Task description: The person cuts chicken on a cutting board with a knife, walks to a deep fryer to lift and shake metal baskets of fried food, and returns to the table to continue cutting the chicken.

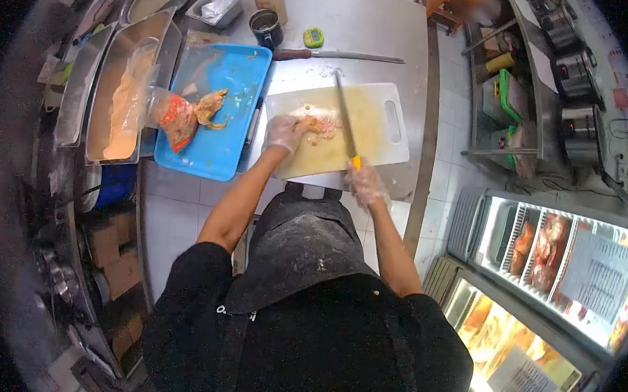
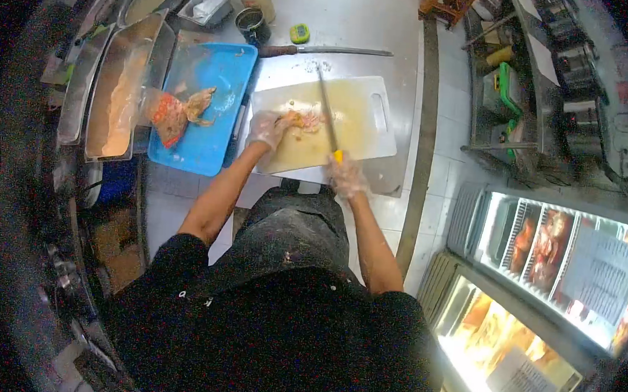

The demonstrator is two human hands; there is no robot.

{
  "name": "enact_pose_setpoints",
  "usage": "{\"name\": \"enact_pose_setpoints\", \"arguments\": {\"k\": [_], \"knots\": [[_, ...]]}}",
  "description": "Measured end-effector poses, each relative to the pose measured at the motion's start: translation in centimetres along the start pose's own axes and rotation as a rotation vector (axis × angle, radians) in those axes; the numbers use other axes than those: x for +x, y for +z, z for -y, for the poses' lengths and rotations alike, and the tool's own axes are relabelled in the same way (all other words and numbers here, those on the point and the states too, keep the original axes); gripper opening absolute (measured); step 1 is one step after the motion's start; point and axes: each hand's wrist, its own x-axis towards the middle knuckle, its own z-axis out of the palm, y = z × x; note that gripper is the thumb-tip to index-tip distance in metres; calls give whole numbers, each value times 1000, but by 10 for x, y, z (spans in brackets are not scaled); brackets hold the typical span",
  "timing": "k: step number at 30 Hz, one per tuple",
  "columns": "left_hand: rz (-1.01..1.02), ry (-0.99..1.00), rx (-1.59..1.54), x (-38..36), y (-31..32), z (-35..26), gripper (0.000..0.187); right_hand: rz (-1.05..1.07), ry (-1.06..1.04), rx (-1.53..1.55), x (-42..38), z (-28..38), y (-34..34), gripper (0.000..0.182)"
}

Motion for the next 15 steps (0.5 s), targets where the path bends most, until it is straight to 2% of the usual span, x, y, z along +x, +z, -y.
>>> {"name": "enact_pose_setpoints", "arguments": {"k": [1, 4, 6, 7, 9, 11, 13, 15], "knots": [[-53, 49, 91, -3, 7, 9, 52, 14, 81, 93, -2, 2, 6, 35], [-63, -49, -19, -6, 25, 21, 49, 278, -145, 253, 1, 7, 24, 38], [-77, -59, 3, -6, 26, 18, 47, 120, -155, -62, -11, 36, 4, 38], [-91, -58, 13, -6, 24, 14, 46, 122, -153, -53, -17, 43, -6, 38], [-131, -102, -2, -9, 18, 1, 42, 160, -19, -9, -19, 44, -25, 38], [-163, -135, -18, -3, 11, -13, 39, 107, -51, -76, -10, 26, -26, 37], [-291, 182, 272, -2, 14, -24, 36, 64, -61, -154, -13, 16, -20, 36], [-306, 227, 231, -2, 26, -28, 37, -33, -246, -242, -6, 18, -14, 33]]}}
